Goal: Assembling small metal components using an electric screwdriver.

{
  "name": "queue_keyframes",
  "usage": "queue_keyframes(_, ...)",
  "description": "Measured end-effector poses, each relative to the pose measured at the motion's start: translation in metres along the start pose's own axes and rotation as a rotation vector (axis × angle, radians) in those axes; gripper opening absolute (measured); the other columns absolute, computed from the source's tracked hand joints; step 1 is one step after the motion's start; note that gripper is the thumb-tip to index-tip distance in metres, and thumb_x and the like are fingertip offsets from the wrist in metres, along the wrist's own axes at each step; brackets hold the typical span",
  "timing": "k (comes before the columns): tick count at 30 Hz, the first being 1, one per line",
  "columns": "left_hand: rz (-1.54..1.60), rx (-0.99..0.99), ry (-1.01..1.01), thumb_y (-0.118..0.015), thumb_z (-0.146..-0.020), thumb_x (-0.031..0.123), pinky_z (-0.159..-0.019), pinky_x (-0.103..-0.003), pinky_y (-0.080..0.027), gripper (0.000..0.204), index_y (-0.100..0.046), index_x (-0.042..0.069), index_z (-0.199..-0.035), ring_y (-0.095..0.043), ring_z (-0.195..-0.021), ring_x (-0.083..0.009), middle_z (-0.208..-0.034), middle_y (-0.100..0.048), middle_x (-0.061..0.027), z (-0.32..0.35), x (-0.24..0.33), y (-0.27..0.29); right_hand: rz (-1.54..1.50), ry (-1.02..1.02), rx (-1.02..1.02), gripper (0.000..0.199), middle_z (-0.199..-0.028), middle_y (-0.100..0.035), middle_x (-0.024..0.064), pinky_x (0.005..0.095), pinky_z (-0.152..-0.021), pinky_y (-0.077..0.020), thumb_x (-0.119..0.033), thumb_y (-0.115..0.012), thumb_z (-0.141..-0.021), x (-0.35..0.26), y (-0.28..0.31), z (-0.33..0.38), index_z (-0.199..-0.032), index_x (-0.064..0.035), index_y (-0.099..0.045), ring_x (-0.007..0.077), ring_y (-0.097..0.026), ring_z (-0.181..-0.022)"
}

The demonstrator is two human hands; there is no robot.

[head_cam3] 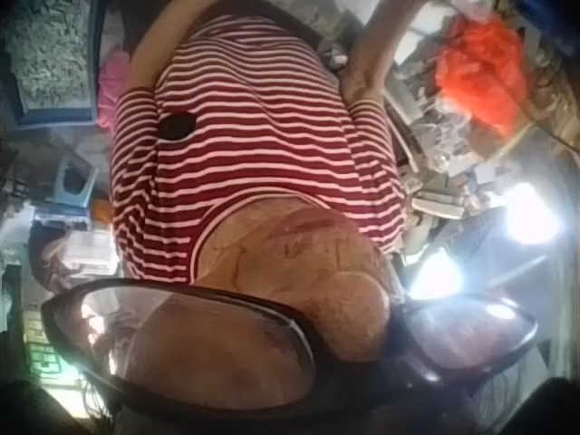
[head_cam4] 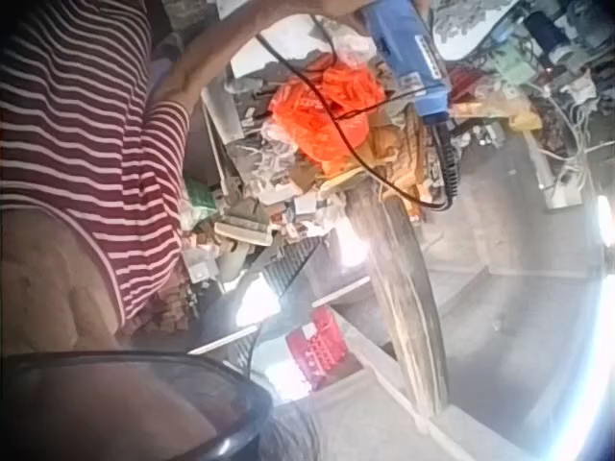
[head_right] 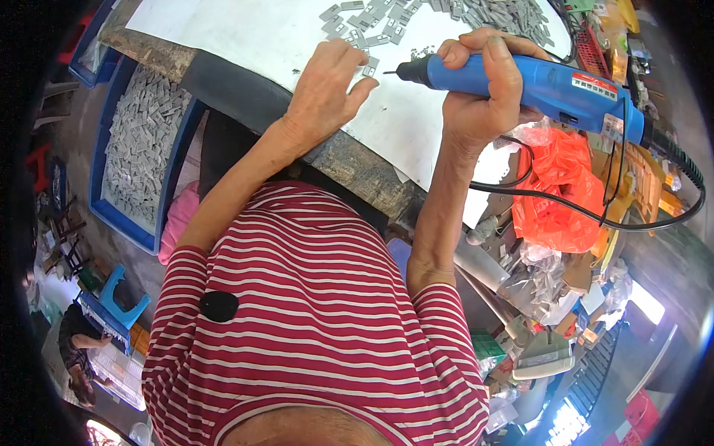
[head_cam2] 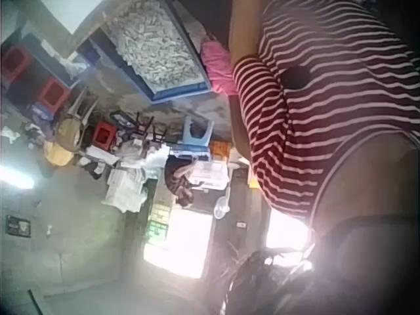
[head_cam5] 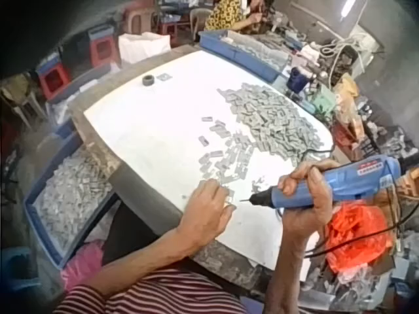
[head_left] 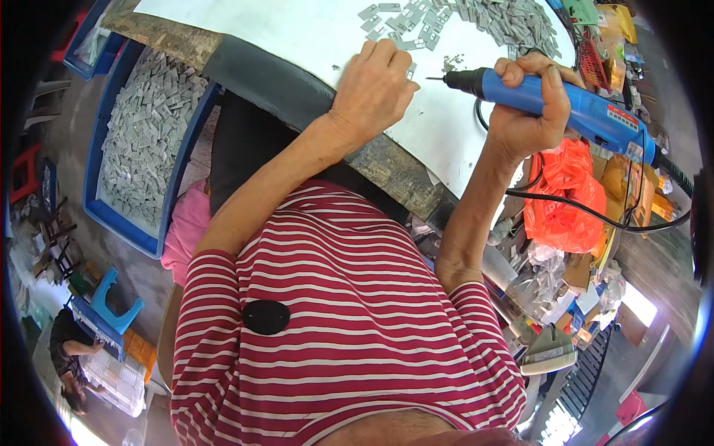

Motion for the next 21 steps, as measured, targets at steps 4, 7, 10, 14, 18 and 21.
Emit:
queue_keyframes(4, -0.112, -0.046, -0.057, -0.059, -0.07, 0.0, -0.074, -0.035, -0.04, 0.024, -0.059, 0.002, -0.094, -0.047, -0.082, -0.0262, -0.087, -0.05, -0.0106, -0.009, 0.002, -0.003, 0.074, 0.05, 0.056, 0.012, -0.066, -0.056, 0.0165, 0.037, -0.049, -0.0478, -0.002, -0.055, -0.072, -0.004, 0.001, 0.0, -0.08, 0.0029, -0.047, 0.0196, -0.052, -0.046)
queue_keyframes(7, -0.122, -0.082, -0.151, -0.057, -0.07, -0.003, -0.075, -0.034, -0.04, 0.024, -0.061, 0.005, -0.092, -0.047, -0.083, -0.0249, -0.086, -0.05, -0.0084, -0.016, 0.0, -0.004, 0.067, 0.057, 0.062, 0.012, -0.065, -0.056, 0.0167, 0.0365, -0.048, -0.048, -0.001, -0.055, -0.072, -0.005, 0.005, -0.001, -0.08, 0.0034, -0.047, 0.0198, -0.052, -0.046)
queue_keyframes(10, -0.148, -0.148, -0.216, -0.057, -0.07, -0.003, -0.076, -0.034, -0.04, 0.024, -0.063, 0.008, -0.09, -0.047, -0.085, -0.0236, -0.086, -0.05, -0.0066, -0.017, -0.004, -0.008, 0.052, 0.069, 0.049, 0.013, -0.064, -0.056, 0.017, 0.0359, -0.048, -0.0482, -0.001, -0.056, -0.071, -0.004, 0.006, -0.001, -0.08, 0.0037, -0.047, 0.0201, -0.053, -0.046)
queue_keyframes(14, -0.157, -0.175, -0.251, -0.06, -0.07, -0.001, -0.079, -0.034, -0.04, 0.021, -0.064, 0.008, -0.088, -0.048, -0.087, -0.0232, -0.088, -0.051, -0.0064, -0.017, -0.007, -0.014, 0.048, 0.076, 0.052, 0.013, -0.064, -0.056, 0.0167, 0.0353, -0.048, -0.0483, -0.001, -0.057, -0.071, -0.004, 0.005, -0.001, -0.08, 0.0036, -0.048, 0.0203, -0.053, -0.046)
queue_keyframes(18, -0.117, -0.17, -0.29, -0.061, -0.07, 0.0, -0.079, -0.034, -0.04, 0.017, -0.063, 0.006, -0.086, -0.048, -0.087, -0.0235, -0.088, -0.052, -0.0065, -0.018, -0.001, -0.017, 0.072, 0.072, 0.081, 0.013, -0.062, -0.056, 0.0162, 0.0352, -0.048, -0.0484, -0.001, -0.058, -0.071, -0.008, 0.011, -0.002, -0.079, 0.0035, -0.048, 0.0204, -0.054, -0.045)
queue_keyframes(21, -0.092, -0.186, -0.293, -0.062, -0.07, 0.003, -0.078, -0.034, -0.039, 0.014, -0.062, 0.003, -0.084, -0.048, -0.086, -0.0234, -0.087, -0.052, -0.0069, -0.013, 0.003, -0.015, 0.215, 0.005, 0.04, 0.019, -0.068, -0.055, 0.0153, 0.0394, -0.056, -0.0439, -0.006, -0.055, -0.072, -0.006, 0.009, -0.001, -0.088, -0.0047, -0.044, 0.0213, -0.05, -0.051)
Point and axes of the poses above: each hand's wrist, its own z-axis away from the middle knuckle, its own y-axis out of the back of the hand, x = y × z, the point moved 6 cm from there along -z, towards the middle knuckle
